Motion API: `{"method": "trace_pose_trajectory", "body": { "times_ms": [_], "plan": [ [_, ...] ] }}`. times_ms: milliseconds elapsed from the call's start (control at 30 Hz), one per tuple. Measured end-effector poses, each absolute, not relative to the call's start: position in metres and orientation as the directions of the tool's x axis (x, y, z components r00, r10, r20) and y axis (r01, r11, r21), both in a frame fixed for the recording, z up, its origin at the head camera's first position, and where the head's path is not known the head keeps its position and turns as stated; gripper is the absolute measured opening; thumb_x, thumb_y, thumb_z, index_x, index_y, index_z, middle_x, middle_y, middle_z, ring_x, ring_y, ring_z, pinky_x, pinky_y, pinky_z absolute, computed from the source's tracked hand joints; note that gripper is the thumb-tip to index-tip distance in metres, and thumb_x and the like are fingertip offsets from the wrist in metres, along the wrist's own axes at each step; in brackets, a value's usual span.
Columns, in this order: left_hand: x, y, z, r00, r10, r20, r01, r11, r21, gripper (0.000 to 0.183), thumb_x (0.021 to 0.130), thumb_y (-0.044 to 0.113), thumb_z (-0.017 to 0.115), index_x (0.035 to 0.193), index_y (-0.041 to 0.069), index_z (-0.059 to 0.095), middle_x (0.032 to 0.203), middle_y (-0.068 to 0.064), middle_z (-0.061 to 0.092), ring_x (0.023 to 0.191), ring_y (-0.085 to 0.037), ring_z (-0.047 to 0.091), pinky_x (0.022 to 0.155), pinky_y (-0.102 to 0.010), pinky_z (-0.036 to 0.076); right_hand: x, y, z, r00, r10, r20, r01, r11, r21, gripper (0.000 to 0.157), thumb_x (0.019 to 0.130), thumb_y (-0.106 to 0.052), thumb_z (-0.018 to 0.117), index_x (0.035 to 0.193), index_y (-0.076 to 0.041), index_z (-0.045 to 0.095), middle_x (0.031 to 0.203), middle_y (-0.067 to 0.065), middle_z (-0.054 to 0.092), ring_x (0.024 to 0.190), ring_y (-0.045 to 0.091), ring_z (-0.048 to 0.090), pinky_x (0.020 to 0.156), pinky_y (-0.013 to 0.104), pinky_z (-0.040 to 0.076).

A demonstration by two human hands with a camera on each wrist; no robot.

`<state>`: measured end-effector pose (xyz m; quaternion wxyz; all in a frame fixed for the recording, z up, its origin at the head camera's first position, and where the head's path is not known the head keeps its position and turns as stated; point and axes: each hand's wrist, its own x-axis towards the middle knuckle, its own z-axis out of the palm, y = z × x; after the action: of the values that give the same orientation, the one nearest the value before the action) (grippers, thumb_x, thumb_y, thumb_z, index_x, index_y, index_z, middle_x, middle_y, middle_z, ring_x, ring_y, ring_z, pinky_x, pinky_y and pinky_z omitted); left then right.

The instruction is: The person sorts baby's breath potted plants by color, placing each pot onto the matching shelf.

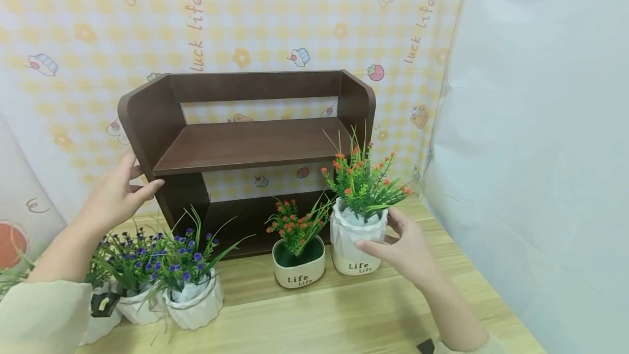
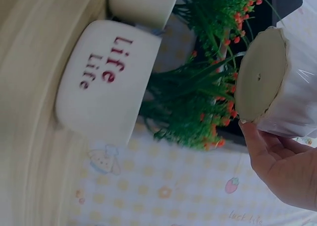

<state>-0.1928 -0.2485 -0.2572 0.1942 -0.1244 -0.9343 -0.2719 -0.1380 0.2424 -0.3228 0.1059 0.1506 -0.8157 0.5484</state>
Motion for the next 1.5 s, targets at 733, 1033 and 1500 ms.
{"method": "trace_pose_trajectory", "body": {
  "times_ms": [733,1033,1500],
  "plan": [
    [-0.192,-0.25,-0.258,-0.886,0.12,0.447,0.336,0.83,0.445,0.068,0.102,0.021,0.056,0.157,0.011,0.017,0.141,-0.039,0.046,0.107,-0.058,0.061,0.082,-0.066,0.053,-0.165,0.175,-0.29,-0.924,-0.199,0.326,-0.37,0.251,-0.895,0.049,0.08,-0.011,0.082,0.12,-0.001,0.056,0.115,0.011,0.063,0.1,0.01,0.066,0.087,0.024,0.058],
    [-0.193,-0.247,-0.258,-0.876,0.124,0.467,0.352,0.826,0.441,0.065,0.101,0.018,0.057,0.155,0.009,0.021,0.14,-0.039,0.047,0.104,-0.057,0.063,0.082,-0.066,0.053,-0.18,0.148,-0.275,-0.901,-0.251,0.353,-0.401,0.176,-0.899,0.055,0.078,-0.01,0.083,0.128,-0.007,0.058,0.122,0.011,0.065,0.107,0.014,0.066,0.089,0.03,0.059],
    [-0.196,-0.249,-0.259,-0.863,0.132,0.487,0.376,0.812,0.446,0.066,0.1,0.015,0.058,0.154,0.009,0.022,0.138,-0.04,0.048,0.103,-0.056,0.063,0.08,-0.065,0.053,-0.199,0.111,-0.252,-0.884,-0.283,0.373,-0.422,0.139,-0.896,0.062,0.078,-0.018,0.084,0.135,-0.019,0.058,0.128,0.005,0.067,0.122,0.019,0.061,0.099,0.04,0.054]
  ]
}}
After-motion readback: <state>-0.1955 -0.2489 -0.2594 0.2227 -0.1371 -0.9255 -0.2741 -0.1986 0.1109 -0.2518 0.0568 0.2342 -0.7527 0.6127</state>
